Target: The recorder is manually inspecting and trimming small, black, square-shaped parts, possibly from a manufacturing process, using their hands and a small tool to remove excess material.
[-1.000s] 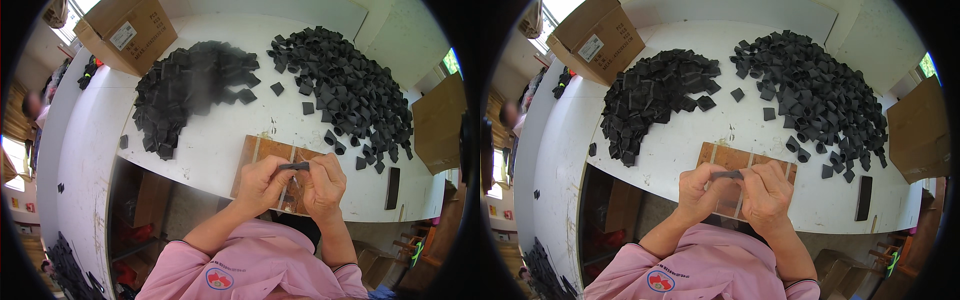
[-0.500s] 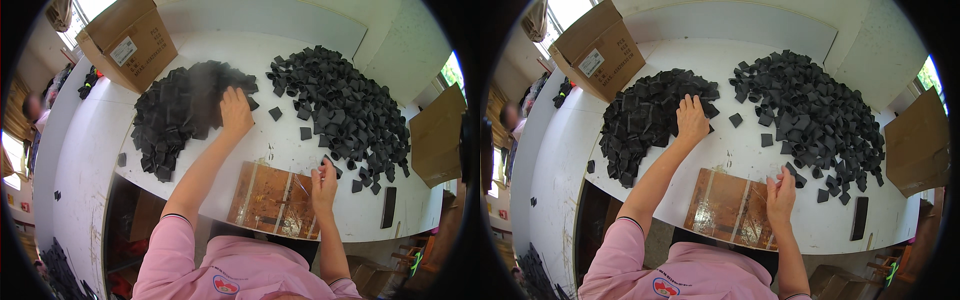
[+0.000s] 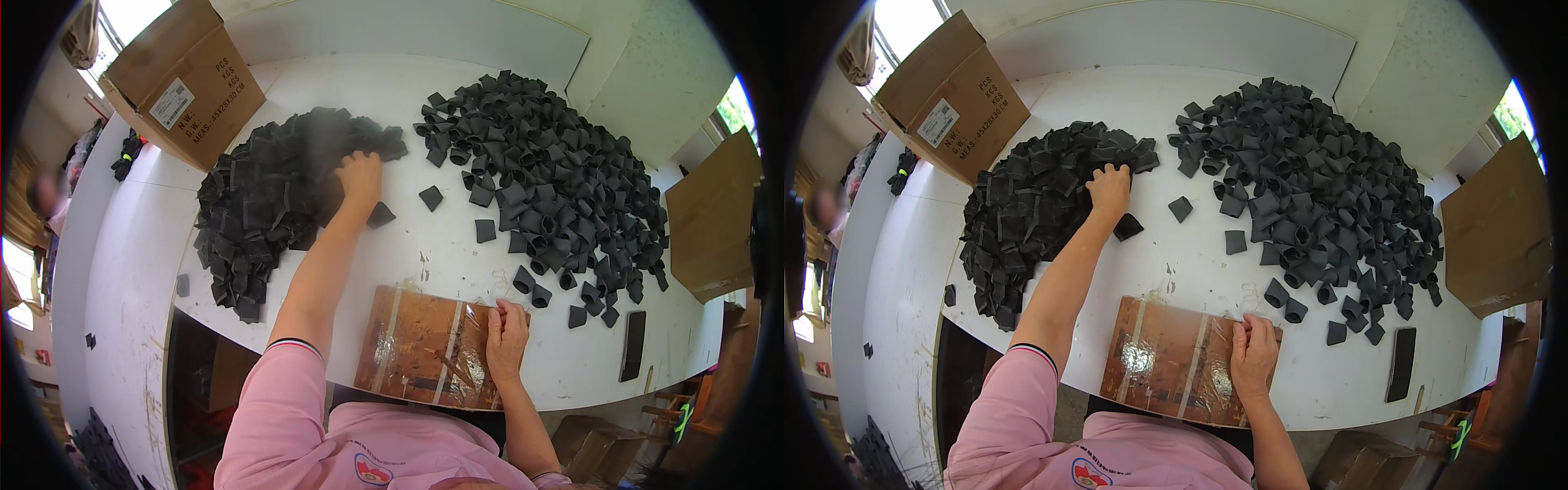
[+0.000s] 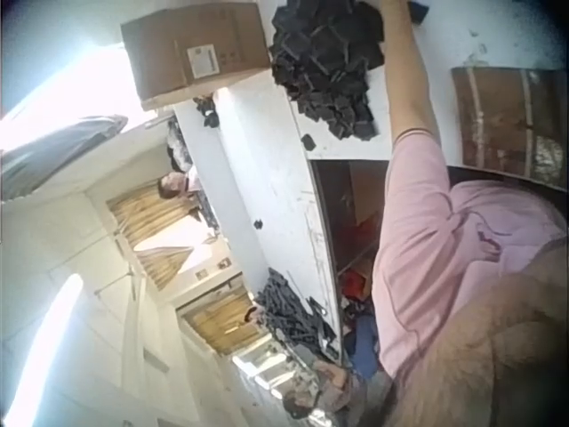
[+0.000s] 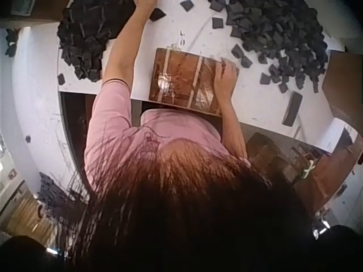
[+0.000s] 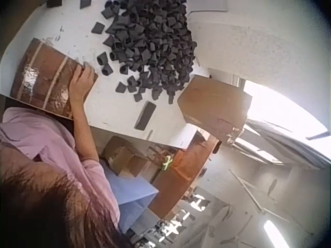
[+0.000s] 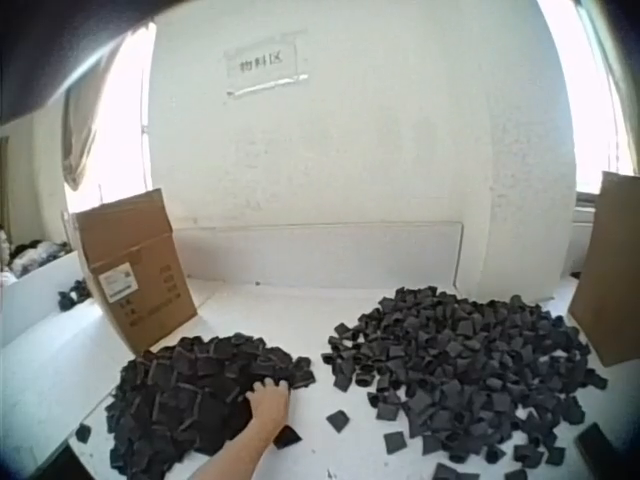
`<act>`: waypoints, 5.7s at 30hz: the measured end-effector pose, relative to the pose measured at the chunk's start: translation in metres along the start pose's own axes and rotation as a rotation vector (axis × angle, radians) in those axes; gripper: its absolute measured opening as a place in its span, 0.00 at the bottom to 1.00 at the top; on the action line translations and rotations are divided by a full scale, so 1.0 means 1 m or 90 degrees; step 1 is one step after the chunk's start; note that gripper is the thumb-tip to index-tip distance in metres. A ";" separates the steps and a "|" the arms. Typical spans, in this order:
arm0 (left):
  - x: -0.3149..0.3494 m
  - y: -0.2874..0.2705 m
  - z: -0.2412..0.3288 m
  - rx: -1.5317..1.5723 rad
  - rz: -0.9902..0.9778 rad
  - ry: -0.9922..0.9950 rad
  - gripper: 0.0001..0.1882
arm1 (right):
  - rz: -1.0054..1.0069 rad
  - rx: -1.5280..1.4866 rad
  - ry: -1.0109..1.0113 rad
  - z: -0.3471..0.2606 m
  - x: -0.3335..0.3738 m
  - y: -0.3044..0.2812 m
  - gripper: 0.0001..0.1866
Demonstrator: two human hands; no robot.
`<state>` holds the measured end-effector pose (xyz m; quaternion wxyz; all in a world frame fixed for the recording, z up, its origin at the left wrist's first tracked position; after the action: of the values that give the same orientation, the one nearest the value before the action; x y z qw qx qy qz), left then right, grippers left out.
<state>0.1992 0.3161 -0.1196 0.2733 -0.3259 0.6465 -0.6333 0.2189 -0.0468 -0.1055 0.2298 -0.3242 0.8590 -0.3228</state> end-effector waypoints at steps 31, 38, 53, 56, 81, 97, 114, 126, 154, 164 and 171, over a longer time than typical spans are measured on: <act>0.240 -0.020 -0.008 0.330 -0.114 0.572 0.19 | 0.013 0.006 -0.049 -0.001 0.003 -0.002 0.04; 0.266 -0.016 -0.007 0.225 -0.095 0.552 0.33 | 0.021 0.013 -0.055 0.000 0.004 -0.003 0.03; 0.167 -0.058 -0.010 0.307 0.096 0.357 0.20 | 0.030 -0.013 -0.046 0.002 0.002 -0.003 0.02; 0.102 -0.056 0.017 0.186 0.147 0.337 0.34 | 0.003 -0.040 -0.013 0.005 0.003 -0.001 0.05; 0.064 -0.002 0.004 0.118 0.038 0.408 0.22 | 0.022 -0.073 -0.027 0.007 -0.002 -0.003 0.01; 0.148 -0.075 0.036 0.519 -0.112 0.380 0.09 | 0.018 -0.074 -0.015 0.011 0.002 -0.002 0.01; 0.272 0.000 0.024 0.134 -0.024 0.441 0.30 | 0.020 -0.048 -0.044 0.010 0.005 0.001 0.02; 0.262 -0.047 0.033 0.332 0.102 0.207 0.15 | 0.012 -0.380 0.098 0.010 0.063 -0.006 0.05; 0.342 -0.023 0.072 1.281 -0.348 0.121 0.10 | -0.338 -1.124 0.312 -0.052 0.087 0.023 0.08; 0.342 -0.033 0.072 0.925 -0.083 0.248 0.03 | -0.023 -0.225 -0.038 -0.075 0.084 -0.042 0.11; 0.358 -0.067 0.073 0.619 0.230 0.234 0.03 | 0.026 -0.025 -0.235 -0.101 0.083 -0.033 0.05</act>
<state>0.0321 -0.0043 -0.0347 0.3795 0.0702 0.3621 -0.8485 0.1143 -0.0839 -0.0288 0.3841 -0.3648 0.8146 -0.2364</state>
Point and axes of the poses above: each hand's wrist, its own x-axis away from the middle knuckle, its own y-axis out of the palm, z = x × y, the point moved 7 cm from there along -x, towards the middle knuckle, and after that the axes turned 14 degrees about -z, right-handed, at the moved point
